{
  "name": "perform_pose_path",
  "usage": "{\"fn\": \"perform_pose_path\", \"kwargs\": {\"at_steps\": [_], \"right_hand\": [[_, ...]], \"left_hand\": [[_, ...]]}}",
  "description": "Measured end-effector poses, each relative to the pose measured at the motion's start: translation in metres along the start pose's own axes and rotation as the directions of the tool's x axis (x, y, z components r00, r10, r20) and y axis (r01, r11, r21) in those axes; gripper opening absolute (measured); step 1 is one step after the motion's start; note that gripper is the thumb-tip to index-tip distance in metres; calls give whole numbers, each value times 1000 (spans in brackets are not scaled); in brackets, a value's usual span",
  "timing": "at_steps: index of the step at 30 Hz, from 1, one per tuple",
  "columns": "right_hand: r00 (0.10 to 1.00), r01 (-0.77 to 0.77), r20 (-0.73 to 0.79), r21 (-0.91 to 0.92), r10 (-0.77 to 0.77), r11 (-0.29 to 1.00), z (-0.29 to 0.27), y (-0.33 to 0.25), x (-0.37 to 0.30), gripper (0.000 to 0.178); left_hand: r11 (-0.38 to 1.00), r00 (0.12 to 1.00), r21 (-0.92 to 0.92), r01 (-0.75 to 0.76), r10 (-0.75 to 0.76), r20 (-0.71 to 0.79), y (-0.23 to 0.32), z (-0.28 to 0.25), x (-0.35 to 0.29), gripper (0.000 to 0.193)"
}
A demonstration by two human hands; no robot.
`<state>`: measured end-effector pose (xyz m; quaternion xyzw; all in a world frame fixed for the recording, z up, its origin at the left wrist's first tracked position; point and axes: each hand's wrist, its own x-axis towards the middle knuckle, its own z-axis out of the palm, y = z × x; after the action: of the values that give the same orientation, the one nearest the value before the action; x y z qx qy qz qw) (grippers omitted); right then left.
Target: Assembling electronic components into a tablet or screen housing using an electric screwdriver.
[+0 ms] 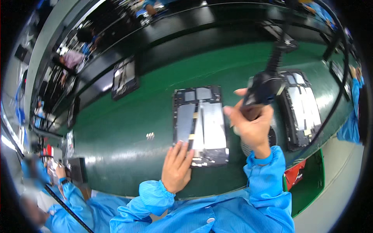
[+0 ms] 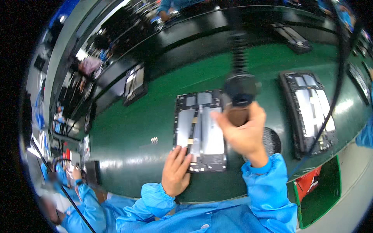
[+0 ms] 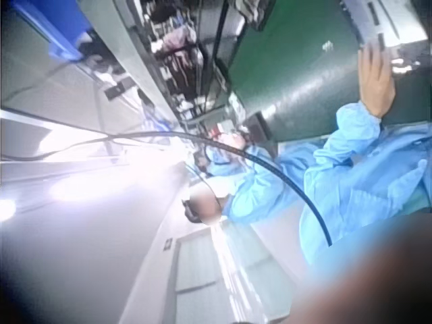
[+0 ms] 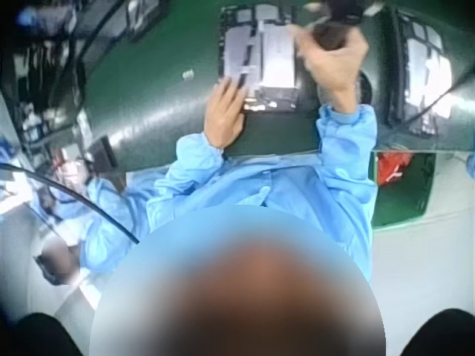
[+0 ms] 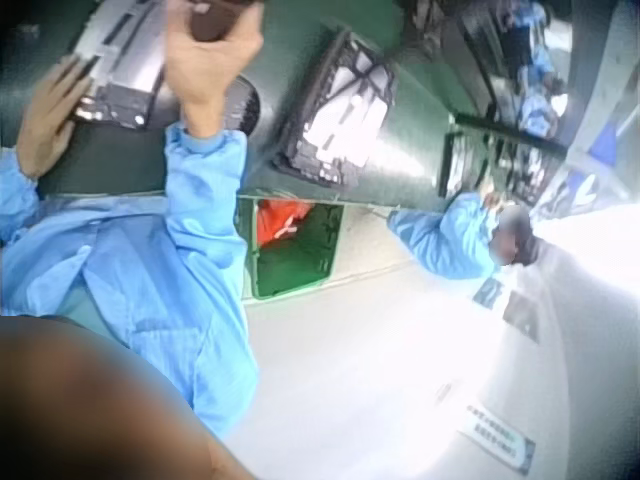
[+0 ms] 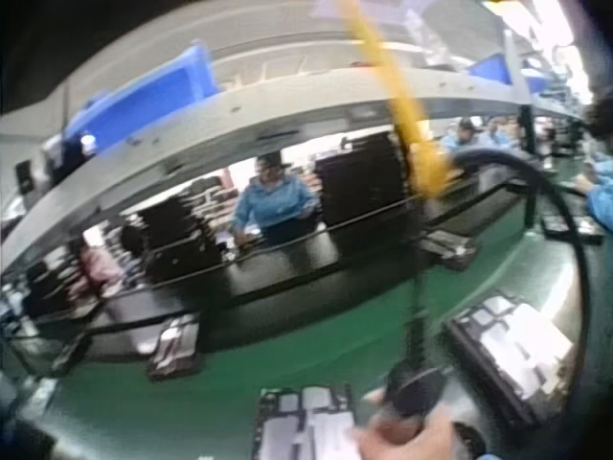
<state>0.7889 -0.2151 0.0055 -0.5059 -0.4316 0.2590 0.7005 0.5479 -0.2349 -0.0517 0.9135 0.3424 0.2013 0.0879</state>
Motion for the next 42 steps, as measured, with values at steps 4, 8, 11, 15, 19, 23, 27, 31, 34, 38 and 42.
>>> {"fn": "perform_pose_path", "kwargs": {"at_steps": [4,8,11,15,19,23,27,31,34,38,42], "right_hand": [[989,140,-39,-13,-140,990,-14,9,9,35],[992,120,-43,-21,-121,993,-8,15,10,34],[988,153,-2,-64,-153,986,-10,14,7,33],[988,138,-56,-85,-143,987,-13,3,6,33],[983,161,-73,-124,-171,979,-21,0,6,33],[981,172,-64,-128,-182,977,-23,-2,6,33],[986,144,-67,-126,-153,981,-24,-1,6,33],[990,121,-67,-97,-128,988,-28,2,3,34],[994,81,-60,-83,-87,993,-29,10,-3,35],[997,40,-68,-82,-46,996,-26,19,-1,37],[996,61,-61,-37,-63,997,-23,17,8,38]], "left_hand": [[954,981,-230,195,-194,27,25,4,-11,74],[928,958,-245,280,-252,139,29,16,-21,79],[941,976,-260,217,-206,68,37,14,-20,75],[914,977,-382,139,-190,-99,-18,-8,-17,40],[904,912,-265,334,-381,-150,-78,-31,10,19],[863,881,-235,447,-470,-50,-103,-39,31,25],[852,883,-234,469,-461,92,-117,-43,40,24],[698,793,-377,609,-531,298,-124,-43,49,19],[570,816,-589,573,-464,345,-130,-36,48,17],[674,783,-417,611,-434,446,-140,-37,54,15],[831,904,-359,425,-366,222,-141,-40,63,18]]}}
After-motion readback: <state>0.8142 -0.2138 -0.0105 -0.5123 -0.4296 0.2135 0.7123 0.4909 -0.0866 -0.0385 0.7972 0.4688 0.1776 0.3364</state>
